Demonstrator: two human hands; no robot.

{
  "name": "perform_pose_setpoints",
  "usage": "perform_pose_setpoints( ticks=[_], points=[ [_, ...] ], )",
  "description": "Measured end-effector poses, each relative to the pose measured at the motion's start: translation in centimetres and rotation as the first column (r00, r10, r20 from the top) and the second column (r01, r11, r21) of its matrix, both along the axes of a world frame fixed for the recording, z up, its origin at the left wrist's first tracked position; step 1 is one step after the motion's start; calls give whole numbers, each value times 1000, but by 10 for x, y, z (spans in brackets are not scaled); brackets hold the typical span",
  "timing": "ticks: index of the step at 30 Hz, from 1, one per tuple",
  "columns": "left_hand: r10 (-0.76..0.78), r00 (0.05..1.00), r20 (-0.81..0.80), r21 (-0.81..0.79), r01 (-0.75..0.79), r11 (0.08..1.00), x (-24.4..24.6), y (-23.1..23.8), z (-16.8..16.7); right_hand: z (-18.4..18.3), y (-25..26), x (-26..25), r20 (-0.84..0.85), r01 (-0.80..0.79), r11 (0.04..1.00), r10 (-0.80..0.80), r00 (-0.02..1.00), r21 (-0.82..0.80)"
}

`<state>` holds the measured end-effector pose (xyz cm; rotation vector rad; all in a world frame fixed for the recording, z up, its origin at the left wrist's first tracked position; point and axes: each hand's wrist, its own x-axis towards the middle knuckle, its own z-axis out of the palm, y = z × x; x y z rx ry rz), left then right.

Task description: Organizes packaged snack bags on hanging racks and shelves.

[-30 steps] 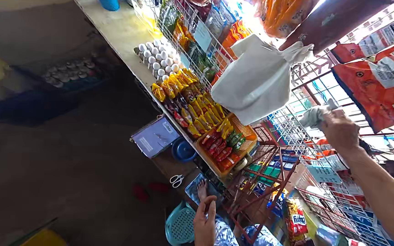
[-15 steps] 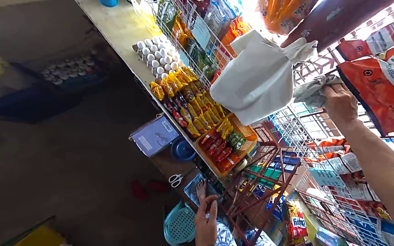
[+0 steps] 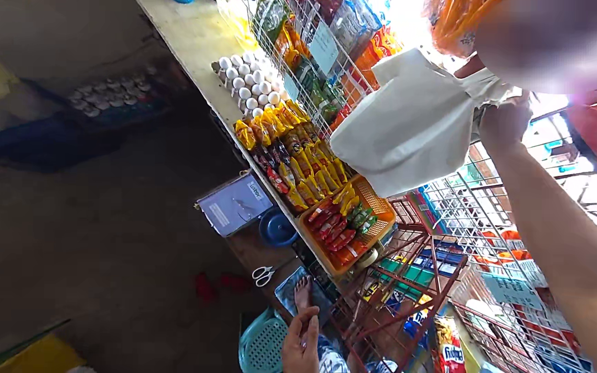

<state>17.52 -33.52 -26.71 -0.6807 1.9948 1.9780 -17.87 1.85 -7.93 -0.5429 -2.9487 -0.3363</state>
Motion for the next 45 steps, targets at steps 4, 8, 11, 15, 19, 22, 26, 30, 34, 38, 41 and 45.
perform_pose_setpoints(
  ticks=[4, 8, 11, 15, 19, 22, 26, 30, 34, 38, 41, 45],
  points=[
    [-21, 1000, 1, 16, 21, 1000, 14, 3, -16, 0, 9, 0, 27, 23, 1000, -23, 999, 9],
    [-37, 999, 37, 12, 37, 999, 33, -3, -28, 2, 16, 44, 90, -98, 994, 94, 992, 42],
    [-62, 998, 27, -28, 63, 998, 42, -13, -32, 2, 23, 77, -88, -271, 961, 276, 957, 59],
    [-84, 996, 26, -67, 86, 994, 40, -21, -35, 12, 16, 51, -162, -292, 956, 290, 943, 12],
    [-57, 998, -31, -68, 54, 996, 32, -18, -32, 9, 26, 44, -150, -248, 969, 245, 958, 3],
    [-62, 997, -53, -68, 58, 996, 31, -15, -32, 12, 34, 90, -144, -318, 945, 325, 935, 75],
    [-101, 994, -51, -126, 94, 988, 33, -13, -32, 18, 65, 144, -135, -145, 982, 161, 978, 120],
    [-168, 985, -45, -179, 158, 971, 32, -11, -30, 50, 20, 134, 97, 274, 962, -272, 957, -12],
    [-183, 982, -48, -210, 169, 963, 31, -10, -29, 27, 102, 180, -6, 7, 995, -7, 1000, -97],
    [-211, 977, -42, -212, 198, 957, 22, -7, -22, 13, 99, 188, 166, 103, 989, -85, 983, -106],
    [-221, 972, -74, -218, 200, 955, 14, -4, -19, -5, 98, 171, 301, 153, 986, -164, 939, 61],
    [-221, 972, -83, -217, 199, 956, 7, -5, -9, 8, 87, 186, 366, 252, 967, -245, 898, 29]
  ],
)
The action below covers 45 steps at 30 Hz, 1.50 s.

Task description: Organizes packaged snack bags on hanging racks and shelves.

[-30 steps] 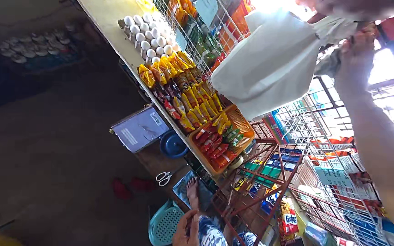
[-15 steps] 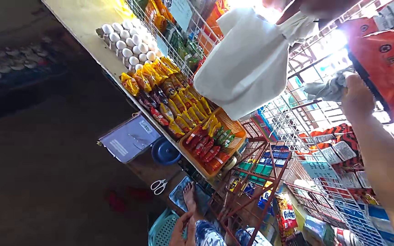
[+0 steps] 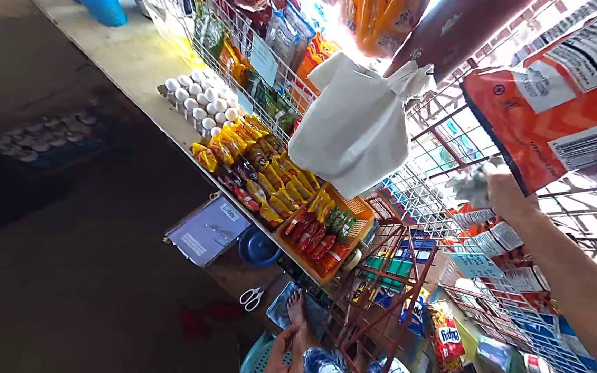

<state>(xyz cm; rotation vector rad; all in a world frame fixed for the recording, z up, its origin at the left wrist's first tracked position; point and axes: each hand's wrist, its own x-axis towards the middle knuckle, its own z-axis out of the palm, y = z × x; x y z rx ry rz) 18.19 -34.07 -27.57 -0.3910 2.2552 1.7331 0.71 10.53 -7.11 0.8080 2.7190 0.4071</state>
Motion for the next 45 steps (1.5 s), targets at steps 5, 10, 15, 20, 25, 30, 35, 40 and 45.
perform_pose_setpoints(
  ticks=[5, 10, 15, 20, 25, 30, 35, 40, 45],
  points=[
    [-42, 998, 36, -11, 43, 999, -2, -4, 3, 13, -57, 32, 200, 25, 996, -8, 980, -83],
    [-56, 998, 20, -1, 56, 998, -18, 1, 15, -23, -33, -2, 103, 174, 978, -162, 981, -115],
    [-63, 997, 46, -12, 64, 998, -26, 2, 19, -62, -18, -4, -83, 172, 967, -190, 978, -189],
    [-75, 994, 77, -9, 76, 997, -27, 0, 21, -53, -28, 1, -409, -269, 946, 177, 895, -179],
    [-44, 996, 79, -7, 44, 999, -22, 0, 12, -72, -3, -29, -436, -422, 907, 385, 813, 14],
    [-22, 994, 108, -3, 22, 1000, -15, 1, 11, -34, -21, -24, -183, -177, 974, 150, 972, -143],
    [-57, 992, 111, -7, 58, 998, -16, 0, 12, -28, -38, -39, -411, -338, 883, 190, 892, -326],
    [-92, 993, 79, -31, 95, 995, -26, -1, 14, -94, -28, -93, -281, -343, 671, 204, 938, -658],
    [-110, 990, 84, -40, 114, 993, -27, -1, 15, -86, 1, -52, -77, -228, 833, 220, 973, -503]
  ],
)
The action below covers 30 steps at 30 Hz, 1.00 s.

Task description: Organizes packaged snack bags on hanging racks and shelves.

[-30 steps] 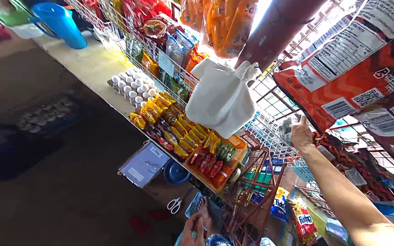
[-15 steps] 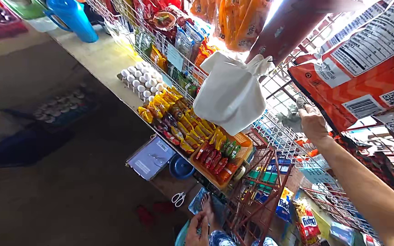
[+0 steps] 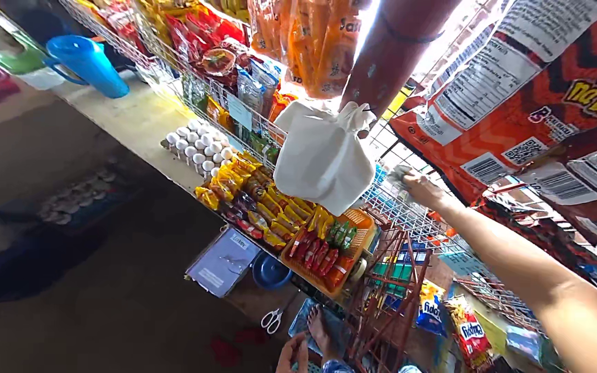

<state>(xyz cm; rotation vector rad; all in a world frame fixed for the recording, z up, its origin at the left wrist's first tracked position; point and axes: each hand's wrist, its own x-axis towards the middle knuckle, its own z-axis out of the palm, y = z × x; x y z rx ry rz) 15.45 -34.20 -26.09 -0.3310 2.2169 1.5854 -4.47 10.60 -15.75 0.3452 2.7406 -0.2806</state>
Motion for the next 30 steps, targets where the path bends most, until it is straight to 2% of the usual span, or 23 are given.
perform_pose_setpoints(
  ticks=[3, 5, 8, 10, 12, 13, 14, 15, 16, 17, 18, 19, 20, 21, 22, 23, 24, 26, 27, 28, 29, 30],
  points=[
    [-62, 998, 20, 23, 61, 998, 0, 5, 2, 14, 1, 31, 304, 199, 968, -238, 922, 156],
    [-88, 996, 15, 19, 88, 996, -2, 8, 4, 33, -10, 31, 469, 228, 957, -286, 836, 179],
    [-94, 995, 23, 8, 94, 996, -3, 9, 7, 17, -9, 29, 507, 166, 983, -183, 842, 80],
    [-94, 995, 27, 0, 94, 996, -4, 9, 7, 13, -2, 19, 499, 116, 988, -47, 865, -107],
    [-99, 994, 35, 0, 99, 995, -6, 10, 8, -2, 13, 8, 266, 55, 925, 51, 963, -376],
    [-109, 993, 38, -6, 110, 994, -7, 11, 9, -16, 18, 1, 81, 15, 882, 26, 996, -471],
    [-121, 992, 36, -15, 122, 992, -8, 11, 9, -22, 13, -8, -74, 0, 867, -43, 996, -497],
    [-125, 992, 30, -18, 126, 992, -9, 12, 11, -7, -7, -21, -83, 71, 873, -126, 988, -482],
    [-126, 992, 25, -16, 126, 992, -10, 13, 13, 28, -37, -40, 69, 209, 889, -198, 978, -407],
    [-123, 992, 23, -16, 123, 992, -11, 15, 13, 47, -57, -60, 219, 271, 921, -213, 952, -279],
    [-118, 993, 21, -22, 118, 993, -10, 16, 14, 4, -45, -50, -234, -33, 970, -25, 972, -240],
    [-114, 993, 20, -26, 115, 993, -9, 18, 14, -30, -37, -52, -528, -245, 942, 91, 844, -229],
    [-110, 994, 14, -29, 111, 993, -8, 19, 15, -21, -47, -55, -500, -278, 935, 136, 855, -220],
    [-107, 994, 11, -28, 107, 994, -5, 21, 15, 26, -72, -58, -180, -149, 952, 102, 978, -267],
    [-107, 994, 15, -27, 108, 994, -1, 22, 14, 52, -90, -56, -50, -50, 943, 36, 998, -329],
    [-110, 994, 24, -25, 111, 994, 4, 24, 13, 62, -96, -47, -15, -10, 924, 5, 1000, -383],
    [-117, 993, 32, -24, 117, 993, 9, 26, 11, 60, -89, -32, -29, -53, 912, 46, 999, -407],
    [-141, 989, 32, -32, 142, 989, 20, 31, 9, 36, -47, -6, 8, -179, 917, 195, 981, -355],
    [-156, 987, 25, -32, 156, 987, 24, 34, 11, 41, -35, 6, 125, -157, 941, 202, 971, -299],
    [-166, 986, 20, -31, 166, 986, 27, 37, 14, 61, -34, 19, 211, -119, 961, 174, 962, -250],
    [-167, 986, 4, -35, 167, 985, 31, 40, 16, 88, -39, 35, 198, -99, 974, 140, 970, -205],
    [-160, 987, -18, -35, 159, 987, 36, 44, 17, 111, -42, 56, 97, -116, 978, 134, 986, -176]
  ],
)
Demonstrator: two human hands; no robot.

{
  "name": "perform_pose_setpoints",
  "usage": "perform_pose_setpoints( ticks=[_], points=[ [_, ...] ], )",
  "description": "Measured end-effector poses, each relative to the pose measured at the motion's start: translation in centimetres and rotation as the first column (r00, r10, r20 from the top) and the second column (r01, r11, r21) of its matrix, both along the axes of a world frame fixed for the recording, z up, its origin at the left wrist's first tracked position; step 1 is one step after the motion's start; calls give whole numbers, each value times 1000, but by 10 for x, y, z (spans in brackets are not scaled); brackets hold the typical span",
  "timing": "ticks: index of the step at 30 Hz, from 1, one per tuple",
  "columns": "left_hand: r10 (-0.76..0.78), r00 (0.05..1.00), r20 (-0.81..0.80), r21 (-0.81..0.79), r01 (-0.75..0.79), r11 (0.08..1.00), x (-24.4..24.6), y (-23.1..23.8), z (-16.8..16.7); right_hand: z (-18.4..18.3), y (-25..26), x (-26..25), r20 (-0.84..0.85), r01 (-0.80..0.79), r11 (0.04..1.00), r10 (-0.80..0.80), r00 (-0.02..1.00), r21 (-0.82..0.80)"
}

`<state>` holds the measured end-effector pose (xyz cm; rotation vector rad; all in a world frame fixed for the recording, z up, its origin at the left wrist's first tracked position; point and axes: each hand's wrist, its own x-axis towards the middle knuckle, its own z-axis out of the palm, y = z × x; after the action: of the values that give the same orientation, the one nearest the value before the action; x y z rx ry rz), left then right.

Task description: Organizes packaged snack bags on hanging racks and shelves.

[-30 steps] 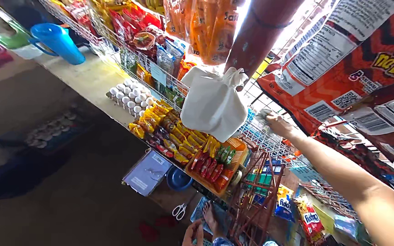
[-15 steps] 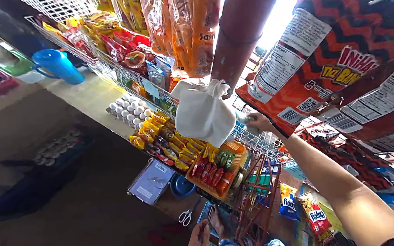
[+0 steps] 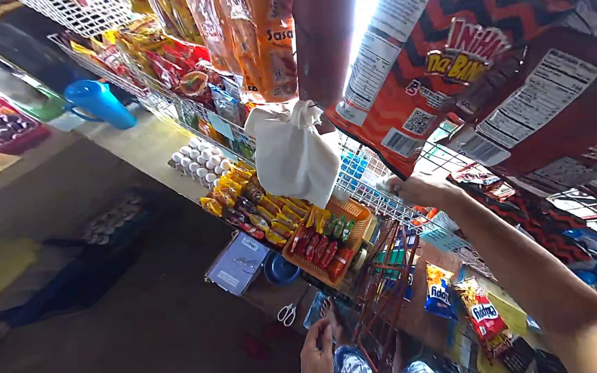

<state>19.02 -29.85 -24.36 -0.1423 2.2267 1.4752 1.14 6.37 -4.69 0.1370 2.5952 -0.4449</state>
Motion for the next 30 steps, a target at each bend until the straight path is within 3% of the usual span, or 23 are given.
perform_pose_setpoints(
  ticks=[2, 4, 7, 11, 14, 18, 20, 22, 24, 26, 28, 30],
  points=[
    [15, 999, -42, 37, -14, 999, 8, 10, 4, 27, -5, 53, -253, -34, 998, 20, 967, -52],
    [30, 996, -83, 81, -23, 996, 17, 23, 10, 28, -11, 115, -318, -61, 985, 6, 948, -163],
    [31, 991, -132, 110, -16, 994, 31, 50, 19, -12, -6, 195, -43, 40, 942, -58, 997, -334],
    [-61, 987, -146, 96, 75, 993, 67, 93, 25, -116, 26, 293, 296, 225, 924, -132, 946, -308],
    [-209, 972, -107, 104, 220, 970, 111, 136, 18, -174, 44, 373, 148, 300, 912, -268, 952, -280],
    [-338, 931, 136, 181, 312, 933, 176, 195, -23, -189, 50, 440, 191, 431, 884, -399, 897, -179],
    [-339, 873, 351, 201, 284, 938, 202, 221, -51, -191, 49, 469, 210, 545, 800, -505, 837, -250],
    [-271, 785, 557, 210, 182, 961, 223, 246, -69, -196, 42, 497, 176, 639, 638, -635, 752, -428],
    [-111, 720, 685, 181, -20, 983, 246, 272, -62, -205, 32, 518, 188, 639, 460, -702, 687, -617],
    [-29, 600, 800, 211, -235, 949, 271, 300, -52, -231, 21, 535, 169, 602, 352, -750, 640, -716],
    [-85, 442, 893, 272, -379, 885, 293, 325, -46, -273, 19, 550, 87, 601, 278, -858, 506, -749],
    [-284, 398, 873, 414, -292, 862, 302, 338, -55, -302, 36, 560, 73, 673, 166, -947, 312, -721]
  ],
)
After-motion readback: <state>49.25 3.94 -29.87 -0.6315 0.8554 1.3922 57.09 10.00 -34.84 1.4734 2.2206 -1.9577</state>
